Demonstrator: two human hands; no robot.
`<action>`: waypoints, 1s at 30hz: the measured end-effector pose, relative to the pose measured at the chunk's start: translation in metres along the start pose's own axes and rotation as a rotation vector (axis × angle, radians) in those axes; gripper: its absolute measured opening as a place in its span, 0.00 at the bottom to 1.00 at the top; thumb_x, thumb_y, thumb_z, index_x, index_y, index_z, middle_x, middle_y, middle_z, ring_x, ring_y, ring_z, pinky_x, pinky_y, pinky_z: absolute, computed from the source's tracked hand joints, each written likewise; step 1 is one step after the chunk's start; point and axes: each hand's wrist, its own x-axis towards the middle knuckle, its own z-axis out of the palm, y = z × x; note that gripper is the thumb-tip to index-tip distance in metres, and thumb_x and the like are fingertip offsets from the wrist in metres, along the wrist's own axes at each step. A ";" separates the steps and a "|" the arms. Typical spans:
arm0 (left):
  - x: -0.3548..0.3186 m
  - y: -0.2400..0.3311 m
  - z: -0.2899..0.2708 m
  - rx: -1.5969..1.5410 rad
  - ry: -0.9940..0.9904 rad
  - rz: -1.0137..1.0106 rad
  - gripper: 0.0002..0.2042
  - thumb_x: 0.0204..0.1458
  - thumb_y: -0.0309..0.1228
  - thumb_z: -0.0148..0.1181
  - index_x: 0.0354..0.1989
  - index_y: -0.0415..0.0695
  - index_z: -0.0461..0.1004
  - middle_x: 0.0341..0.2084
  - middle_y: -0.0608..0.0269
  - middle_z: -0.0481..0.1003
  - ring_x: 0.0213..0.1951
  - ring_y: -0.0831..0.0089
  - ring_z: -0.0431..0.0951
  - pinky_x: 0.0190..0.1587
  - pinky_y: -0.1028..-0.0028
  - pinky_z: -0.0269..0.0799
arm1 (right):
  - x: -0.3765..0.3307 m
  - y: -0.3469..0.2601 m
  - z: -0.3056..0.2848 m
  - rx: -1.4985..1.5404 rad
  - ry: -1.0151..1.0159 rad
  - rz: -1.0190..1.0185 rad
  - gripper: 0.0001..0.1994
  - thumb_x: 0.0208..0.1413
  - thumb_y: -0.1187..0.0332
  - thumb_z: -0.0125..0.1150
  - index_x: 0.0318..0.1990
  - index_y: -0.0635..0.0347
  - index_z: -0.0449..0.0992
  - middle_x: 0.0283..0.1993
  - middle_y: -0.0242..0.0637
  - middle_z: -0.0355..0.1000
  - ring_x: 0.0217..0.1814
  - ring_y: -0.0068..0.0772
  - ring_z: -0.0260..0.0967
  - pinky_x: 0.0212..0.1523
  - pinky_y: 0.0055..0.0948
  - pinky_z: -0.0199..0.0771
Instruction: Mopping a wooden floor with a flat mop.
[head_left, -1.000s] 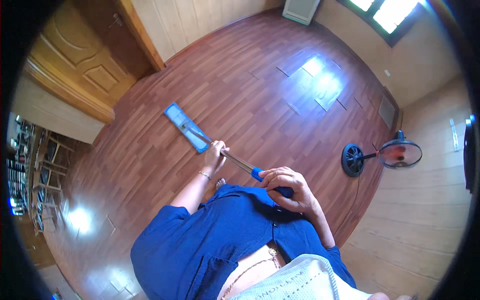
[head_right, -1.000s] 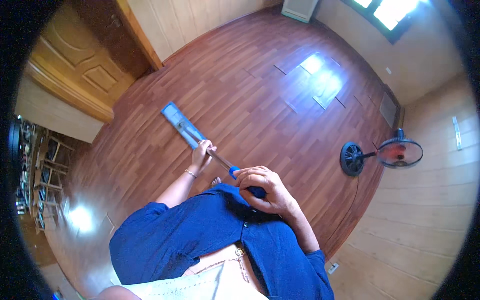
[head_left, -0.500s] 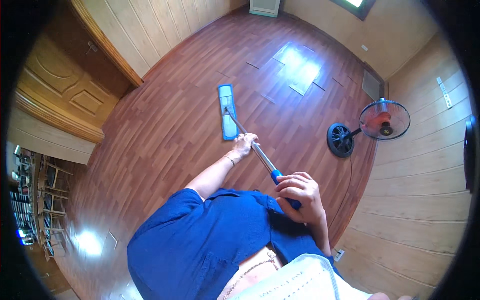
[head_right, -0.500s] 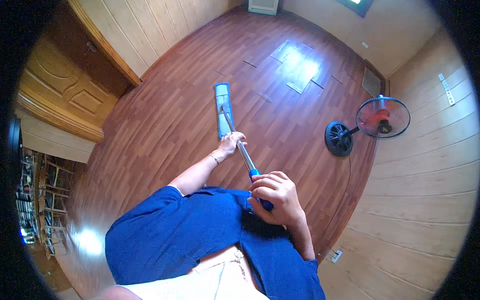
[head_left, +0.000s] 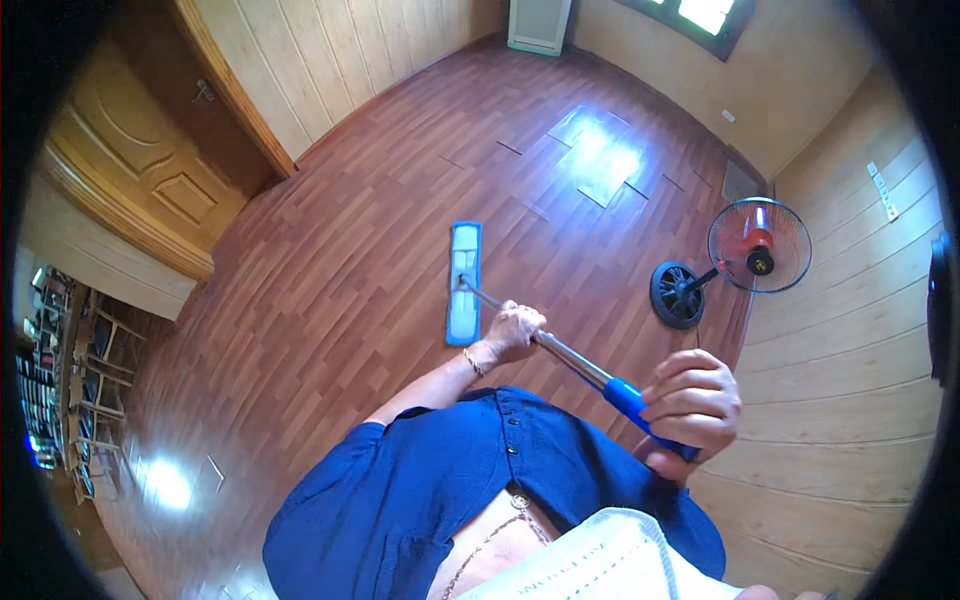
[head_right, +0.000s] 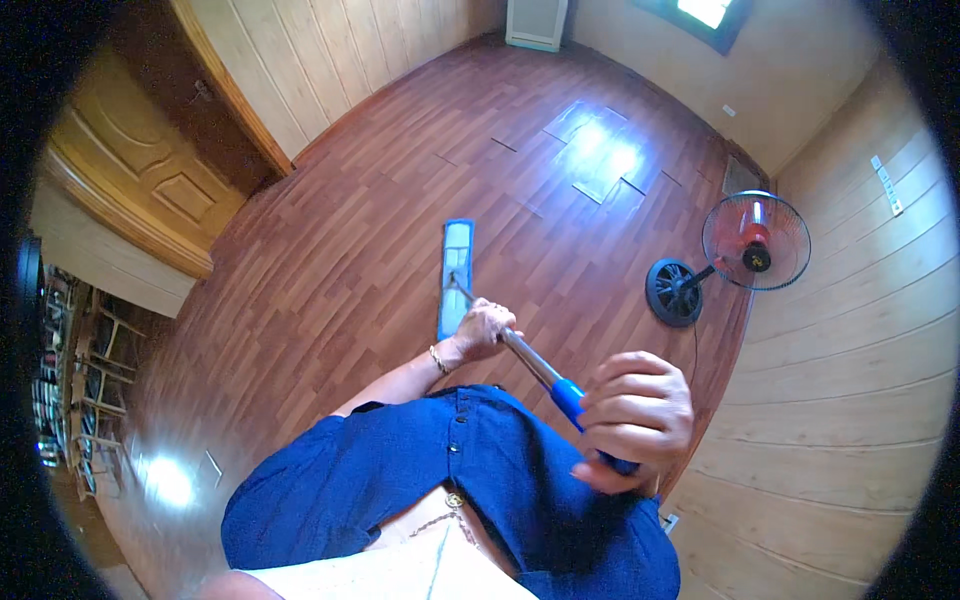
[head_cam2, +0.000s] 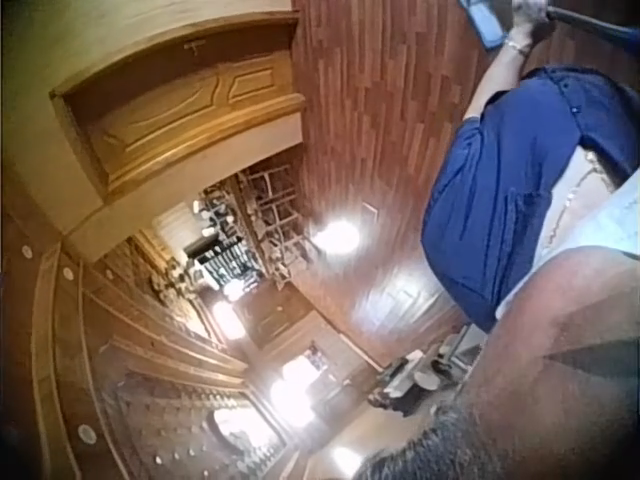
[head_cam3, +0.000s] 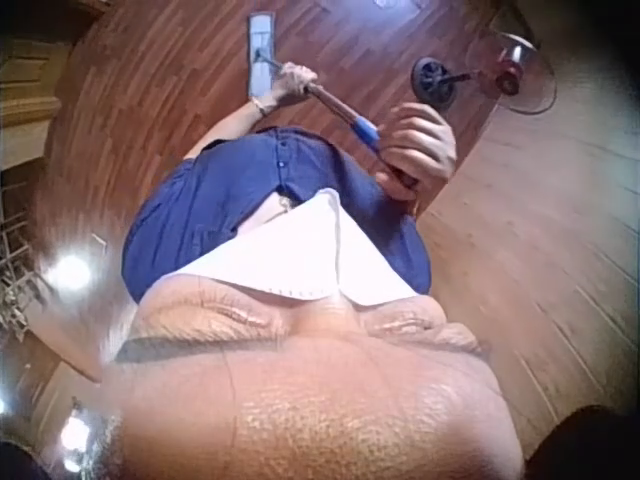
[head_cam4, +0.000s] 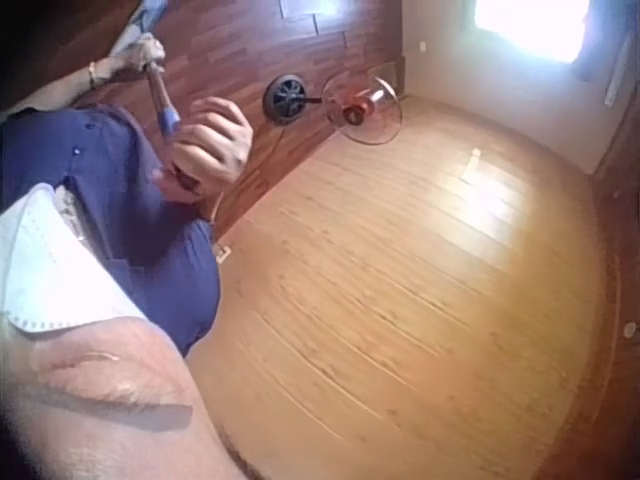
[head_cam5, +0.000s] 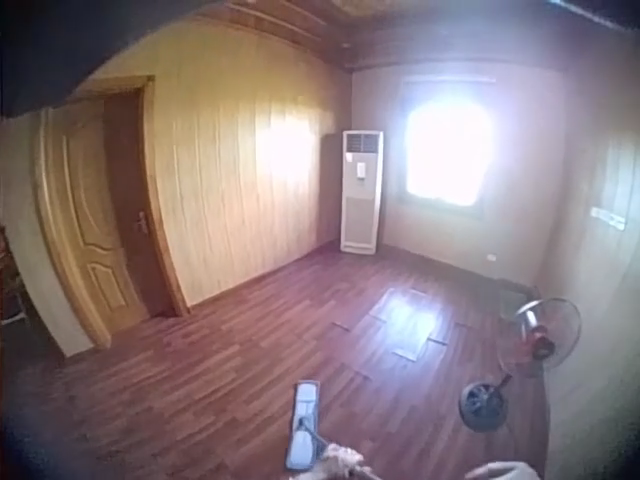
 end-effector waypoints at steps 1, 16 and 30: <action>-0.007 0.010 -0.004 -0.006 -0.018 -0.008 0.04 0.41 0.33 0.57 0.19 0.50 0.70 0.20 0.62 0.73 0.30 0.62 0.76 0.36 0.61 0.63 | 0.001 -0.005 -0.007 0.030 -0.032 -0.029 0.15 0.42 0.56 0.67 0.20 0.59 0.73 0.20 0.33 0.73 0.22 0.31 0.73 0.33 0.33 0.75; -0.255 -0.006 -0.075 0.214 0.320 -0.549 0.14 0.44 0.36 0.63 0.14 0.47 0.67 0.17 0.55 0.71 0.26 0.55 0.75 0.31 0.57 0.70 | 0.018 -0.026 0.154 0.659 -0.089 -0.026 0.09 0.47 0.63 0.66 0.29 0.57 0.75 0.29 0.37 0.75 0.32 0.42 0.73 0.34 0.37 0.69; -0.467 0.088 -0.046 0.393 0.421 -0.994 0.14 0.45 0.36 0.63 0.16 0.44 0.67 0.20 0.52 0.71 0.29 0.53 0.72 0.34 0.58 0.66 | -0.040 -0.108 0.255 1.138 -0.620 0.184 0.09 0.53 0.62 0.61 0.32 0.59 0.77 0.37 0.41 0.76 0.46 0.42 0.73 0.50 0.40 0.67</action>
